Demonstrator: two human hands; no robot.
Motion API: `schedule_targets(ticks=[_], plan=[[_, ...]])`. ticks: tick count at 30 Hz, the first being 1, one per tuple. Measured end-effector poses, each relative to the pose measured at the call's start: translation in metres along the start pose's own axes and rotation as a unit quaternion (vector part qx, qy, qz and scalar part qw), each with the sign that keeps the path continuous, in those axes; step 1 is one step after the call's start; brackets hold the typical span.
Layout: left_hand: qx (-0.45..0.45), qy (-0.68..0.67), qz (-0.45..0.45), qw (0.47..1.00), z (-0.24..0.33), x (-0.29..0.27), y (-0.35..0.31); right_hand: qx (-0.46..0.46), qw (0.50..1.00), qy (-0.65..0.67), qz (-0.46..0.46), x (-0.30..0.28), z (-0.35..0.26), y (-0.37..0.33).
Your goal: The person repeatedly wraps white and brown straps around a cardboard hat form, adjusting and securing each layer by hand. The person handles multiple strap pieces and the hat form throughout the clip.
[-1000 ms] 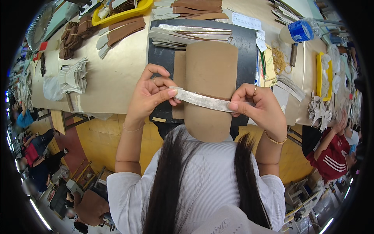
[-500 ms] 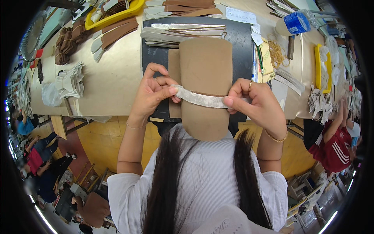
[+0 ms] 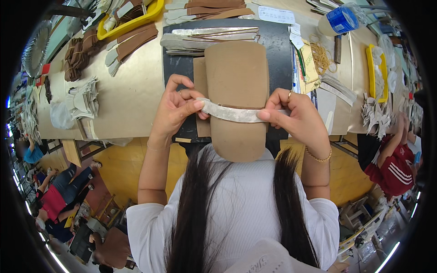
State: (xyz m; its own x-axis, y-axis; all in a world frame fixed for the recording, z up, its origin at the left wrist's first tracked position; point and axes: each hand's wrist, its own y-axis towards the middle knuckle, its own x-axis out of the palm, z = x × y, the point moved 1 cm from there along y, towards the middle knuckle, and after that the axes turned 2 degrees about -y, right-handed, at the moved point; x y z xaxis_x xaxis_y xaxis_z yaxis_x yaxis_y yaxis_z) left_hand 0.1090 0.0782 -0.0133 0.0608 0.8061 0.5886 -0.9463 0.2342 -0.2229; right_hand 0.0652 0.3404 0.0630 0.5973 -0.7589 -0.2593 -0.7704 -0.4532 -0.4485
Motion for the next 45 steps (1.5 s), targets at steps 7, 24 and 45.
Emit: schedule_targets(ticks=[7,24,45], plan=[[0.040,0.049,0.004,0.998,0.015,-0.016,-0.009,0.059,0.974,0.215,-0.030,-0.009,0.027,-0.014],[-0.022,0.039,0.024,0.999,-0.006,-0.010,0.004,0.077,0.927,0.361,-0.070,0.008,0.060,0.001],[-0.015,0.014,0.024,1.000,0.005,0.009,-0.004,-0.007,0.859,0.491,0.146,-0.002,0.086,-0.003]])
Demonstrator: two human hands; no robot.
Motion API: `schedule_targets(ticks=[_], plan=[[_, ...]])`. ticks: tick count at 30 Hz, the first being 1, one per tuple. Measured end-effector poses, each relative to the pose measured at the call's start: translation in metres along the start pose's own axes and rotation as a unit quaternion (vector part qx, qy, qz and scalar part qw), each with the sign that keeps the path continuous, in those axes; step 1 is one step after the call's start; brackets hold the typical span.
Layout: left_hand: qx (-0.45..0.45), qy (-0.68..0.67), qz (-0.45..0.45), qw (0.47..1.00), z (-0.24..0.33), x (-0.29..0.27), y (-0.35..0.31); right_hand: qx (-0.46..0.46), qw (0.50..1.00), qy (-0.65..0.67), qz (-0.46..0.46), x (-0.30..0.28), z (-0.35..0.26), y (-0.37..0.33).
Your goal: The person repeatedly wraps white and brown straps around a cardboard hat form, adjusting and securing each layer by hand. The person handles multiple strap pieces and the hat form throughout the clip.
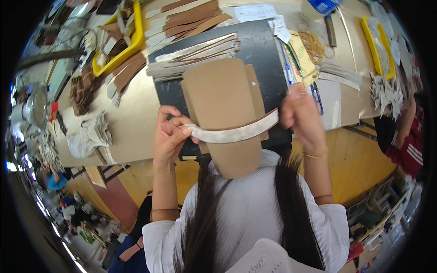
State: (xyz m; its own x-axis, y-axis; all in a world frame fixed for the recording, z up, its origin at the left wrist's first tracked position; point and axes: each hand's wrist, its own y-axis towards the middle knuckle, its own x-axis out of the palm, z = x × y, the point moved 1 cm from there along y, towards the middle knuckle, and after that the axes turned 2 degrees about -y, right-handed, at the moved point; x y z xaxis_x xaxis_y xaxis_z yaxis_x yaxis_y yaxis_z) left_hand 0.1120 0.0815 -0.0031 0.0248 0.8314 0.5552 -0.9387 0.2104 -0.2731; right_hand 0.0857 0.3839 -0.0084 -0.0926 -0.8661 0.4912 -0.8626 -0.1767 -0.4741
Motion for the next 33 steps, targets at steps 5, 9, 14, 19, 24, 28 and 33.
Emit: schedule_targets(ticks=[5,9,14,19,24,28,33], plan=[[0.058,-0.006,0.044,0.997,0.003,0.016,-0.017,-0.353,0.841,-0.410,0.000,0.071,-0.054,-0.037],[0.071,-0.013,0.094,0.993,0.005,0.028,-0.022,-0.462,0.597,-0.596,-0.275,0.134,-0.019,-0.060],[0.070,0.002,0.048,0.996,-0.001,0.022,-0.021,-0.418,0.572,-0.659,-0.254,0.128,0.005,-0.053],[0.064,-0.017,0.027,0.997,-0.010,0.014,-0.015,-0.406,0.642,-0.596,-0.260,0.097,-0.004,-0.045],[0.056,-0.012,0.024,0.998,-0.012,0.014,-0.013,-0.406,0.692,-0.526,-0.281,0.068,0.003,-0.034],[0.045,-0.011,0.016,0.999,-0.011,0.013,-0.012,-0.394,0.808,-0.377,-0.221,0.033,0.039,-0.022],[0.042,-0.018,0.010,0.999,-0.011,0.013,-0.009,-0.313,0.894,-0.284,-0.147,0.030,0.065,-0.023]])
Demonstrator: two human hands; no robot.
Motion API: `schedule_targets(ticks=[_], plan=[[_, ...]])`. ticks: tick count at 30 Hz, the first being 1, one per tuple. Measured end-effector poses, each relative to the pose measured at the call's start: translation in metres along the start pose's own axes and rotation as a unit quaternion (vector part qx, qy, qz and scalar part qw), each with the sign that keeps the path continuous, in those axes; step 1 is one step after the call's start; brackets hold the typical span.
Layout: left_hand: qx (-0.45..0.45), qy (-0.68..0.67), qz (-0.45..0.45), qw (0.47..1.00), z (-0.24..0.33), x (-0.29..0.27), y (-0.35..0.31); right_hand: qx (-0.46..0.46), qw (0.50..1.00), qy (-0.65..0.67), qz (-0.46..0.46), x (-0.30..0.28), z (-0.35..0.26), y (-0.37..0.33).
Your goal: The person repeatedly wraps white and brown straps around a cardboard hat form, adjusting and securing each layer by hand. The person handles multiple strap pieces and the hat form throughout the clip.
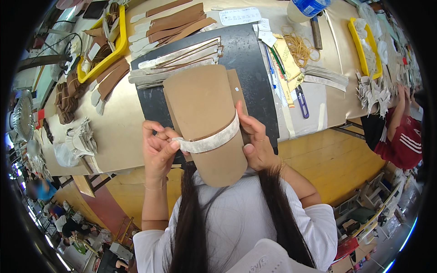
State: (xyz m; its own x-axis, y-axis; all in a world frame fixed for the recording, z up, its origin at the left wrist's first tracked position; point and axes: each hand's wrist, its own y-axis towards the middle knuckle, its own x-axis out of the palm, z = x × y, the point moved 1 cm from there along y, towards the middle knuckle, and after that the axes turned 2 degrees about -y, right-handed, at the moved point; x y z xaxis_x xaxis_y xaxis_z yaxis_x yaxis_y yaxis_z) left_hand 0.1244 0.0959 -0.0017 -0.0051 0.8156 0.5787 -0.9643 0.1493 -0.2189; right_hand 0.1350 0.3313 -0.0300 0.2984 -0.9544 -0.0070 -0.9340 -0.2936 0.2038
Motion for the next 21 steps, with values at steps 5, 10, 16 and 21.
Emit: schedule_targets(ticks=[5,10,16,21], plan=[[-0.002,0.016,0.003,1.000,0.001,-0.002,0.001,0.117,0.993,-0.022,0.003,-0.015,-0.001,0.010],[0.034,0.049,0.002,0.998,0.015,-0.013,-0.001,0.244,0.935,0.255,0.041,-0.049,-0.021,0.037],[0.020,0.116,0.008,0.993,0.046,-0.018,0.011,0.202,0.950,0.235,0.050,-0.061,-0.056,0.065],[0.087,0.138,-0.010,0.987,0.092,-0.020,0.064,0.098,0.988,0.111,0.054,-0.059,-0.065,0.130]])
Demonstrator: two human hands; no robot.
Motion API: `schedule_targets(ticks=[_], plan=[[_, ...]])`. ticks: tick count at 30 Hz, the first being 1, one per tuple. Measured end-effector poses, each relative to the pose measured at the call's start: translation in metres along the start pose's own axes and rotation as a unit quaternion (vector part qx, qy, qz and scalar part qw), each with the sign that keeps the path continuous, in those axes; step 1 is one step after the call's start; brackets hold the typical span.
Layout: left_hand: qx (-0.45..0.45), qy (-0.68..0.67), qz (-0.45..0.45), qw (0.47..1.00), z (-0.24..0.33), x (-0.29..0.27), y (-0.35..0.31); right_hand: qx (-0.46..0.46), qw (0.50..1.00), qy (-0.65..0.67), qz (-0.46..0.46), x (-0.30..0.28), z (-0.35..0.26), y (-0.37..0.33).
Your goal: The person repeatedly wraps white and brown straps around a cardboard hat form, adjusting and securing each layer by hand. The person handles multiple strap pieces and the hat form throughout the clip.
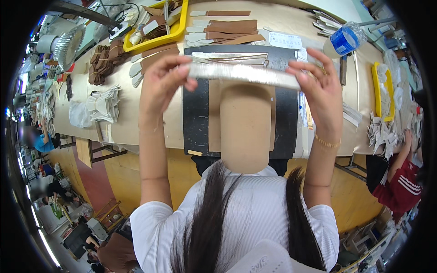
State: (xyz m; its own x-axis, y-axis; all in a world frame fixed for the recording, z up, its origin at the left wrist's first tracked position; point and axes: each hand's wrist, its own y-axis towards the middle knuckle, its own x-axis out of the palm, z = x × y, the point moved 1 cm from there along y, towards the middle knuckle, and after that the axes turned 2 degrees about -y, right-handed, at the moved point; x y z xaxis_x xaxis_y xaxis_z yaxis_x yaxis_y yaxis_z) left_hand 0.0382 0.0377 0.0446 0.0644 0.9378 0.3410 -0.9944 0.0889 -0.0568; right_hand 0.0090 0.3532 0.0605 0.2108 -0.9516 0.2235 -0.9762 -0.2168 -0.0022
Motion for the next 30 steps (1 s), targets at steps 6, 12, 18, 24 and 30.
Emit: schedule_targets(ticks=[6,12,18,24,30], plan=[[-0.051,0.163,0.005,0.985,0.003,-0.036,0.052,-0.022,0.991,-0.126,-0.039,0.003,0.047,0.069],[-0.107,0.306,0.023,0.946,-0.014,-0.047,0.055,-0.048,0.951,-0.304,0.031,-0.009,0.062,0.042],[-0.105,0.378,0.067,0.917,-0.009,-0.046,0.077,-0.036,0.951,-0.297,0.079,-0.054,0.049,0.005],[0.051,0.553,0.065,0.829,-0.023,-0.064,0.151,0.006,0.967,-0.210,0.143,-0.058,0.052,-0.032],[0.179,0.855,0.076,0.480,-0.045,-0.073,0.220,-0.028,0.938,-0.329,0.104,-0.014,0.074,-0.047]])
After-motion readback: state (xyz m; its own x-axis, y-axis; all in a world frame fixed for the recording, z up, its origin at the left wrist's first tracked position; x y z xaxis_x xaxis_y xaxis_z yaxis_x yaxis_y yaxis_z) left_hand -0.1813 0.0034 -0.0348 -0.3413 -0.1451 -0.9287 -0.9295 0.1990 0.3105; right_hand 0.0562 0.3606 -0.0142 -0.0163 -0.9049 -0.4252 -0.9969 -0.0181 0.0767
